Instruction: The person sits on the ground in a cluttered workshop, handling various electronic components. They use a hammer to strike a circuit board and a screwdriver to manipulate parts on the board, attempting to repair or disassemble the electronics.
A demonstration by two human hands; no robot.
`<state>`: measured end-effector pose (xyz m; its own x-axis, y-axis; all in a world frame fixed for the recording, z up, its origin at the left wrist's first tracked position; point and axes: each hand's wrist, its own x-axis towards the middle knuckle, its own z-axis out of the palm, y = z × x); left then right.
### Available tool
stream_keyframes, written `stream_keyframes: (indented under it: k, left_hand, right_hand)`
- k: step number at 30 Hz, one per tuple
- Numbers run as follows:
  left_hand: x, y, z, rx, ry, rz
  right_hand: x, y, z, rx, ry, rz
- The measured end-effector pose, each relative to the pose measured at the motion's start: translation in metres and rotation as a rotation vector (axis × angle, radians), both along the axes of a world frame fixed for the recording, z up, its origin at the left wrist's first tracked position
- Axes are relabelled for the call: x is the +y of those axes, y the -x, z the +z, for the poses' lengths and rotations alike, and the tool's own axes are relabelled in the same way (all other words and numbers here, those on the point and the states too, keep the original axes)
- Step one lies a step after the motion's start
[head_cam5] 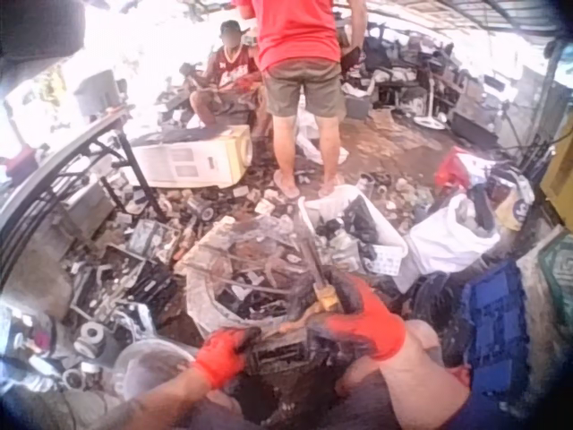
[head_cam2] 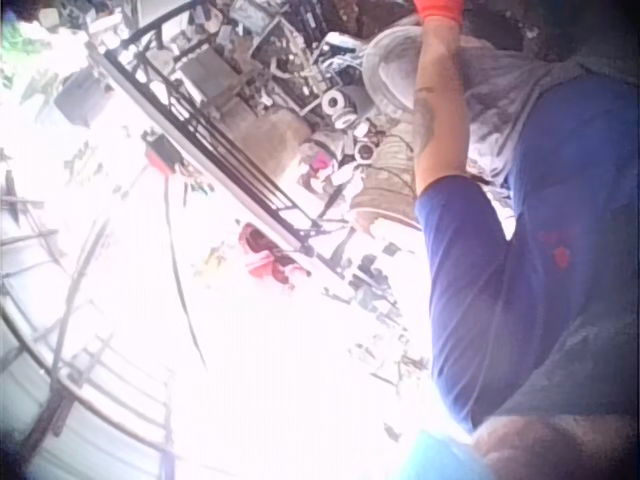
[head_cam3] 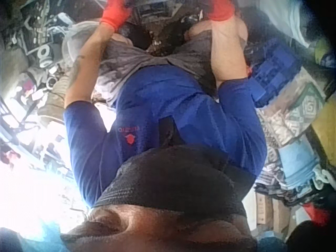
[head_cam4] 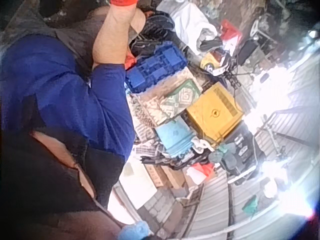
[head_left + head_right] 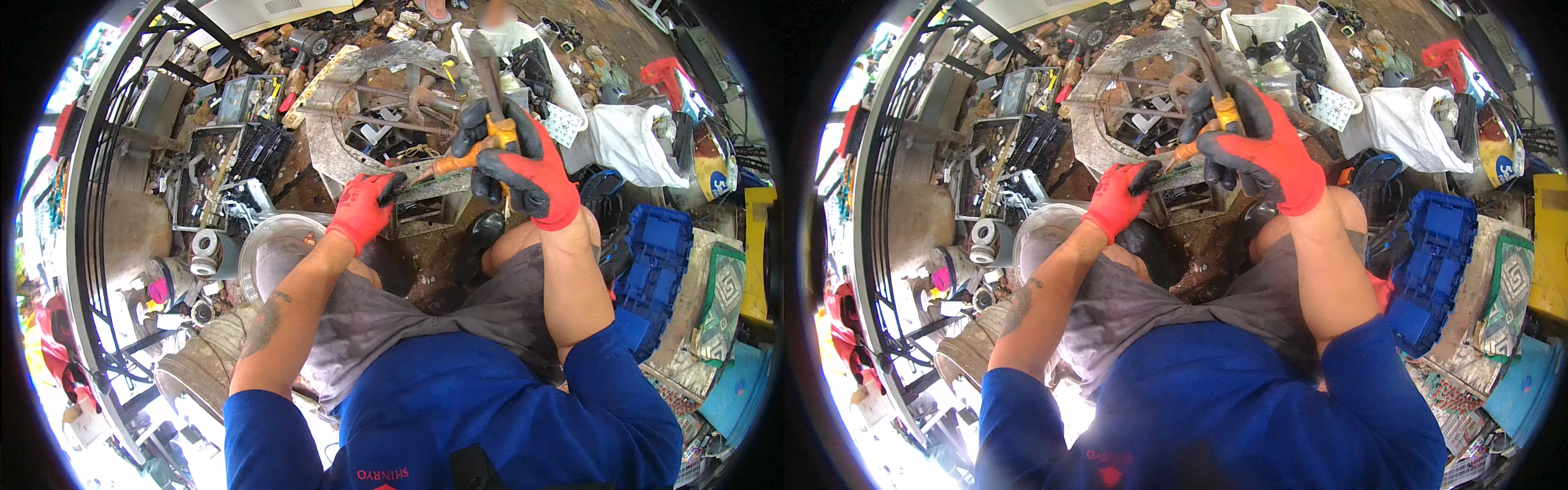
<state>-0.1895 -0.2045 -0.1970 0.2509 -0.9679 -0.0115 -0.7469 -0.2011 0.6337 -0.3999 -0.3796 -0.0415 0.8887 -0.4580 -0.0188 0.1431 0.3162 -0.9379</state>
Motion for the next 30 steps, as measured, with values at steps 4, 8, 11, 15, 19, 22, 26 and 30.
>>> stream_keyframes:
  k: [4, 8, 11, 15, 19, 22, 26, 30]
  left_hand:
    - [0.000, -0.001, -0.002, -0.035, 0.025, -0.014]
    - [0.001, -0.002, -0.003, -0.052, 0.030, -0.026]
    - [0.001, -0.001, 0.000, -0.040, 0.004, -0.021]
    - [0.001, -0.001, 0.002, -0.063, 0.016, -0.042]
    - [0.000, 0.000, 0.001, -0.078, 0.027, -0.031]
    - [-0.001, 0.001, 0.002, -0.095, 0.040, -0.034]
    - [0.000, 0.005, 0.007, -0.116, 0.072, -0.043]
    - [-0.002, 0.010, 0.008, -0.105, 0.114, 0.019]
  right_hand:
    - [0.003, -0.003, -0.003, 0.022, 0.001, -0.049]
    - [0.007, -0.007, -0.005, 0.009, -0.002, -0.030]
    - [0.009, -0.010, -0.003, 0.030, -0.009, -0.009]
    - [0.010, -0.015, -0.004, 0.019, 0.041, -0.031]
    - [0.005, -0.019, -0.001, 0.067, 0.064, -0.006]
    - [0.004, -0.025, -0.004, 0.102, 0.054, -0.001]
    - [0.004, -0.035, 0.005, 0.162, 0.062, 0.047]
    - [0.005, -0.042, 0.007, 0.108, 0.058, 0.030]
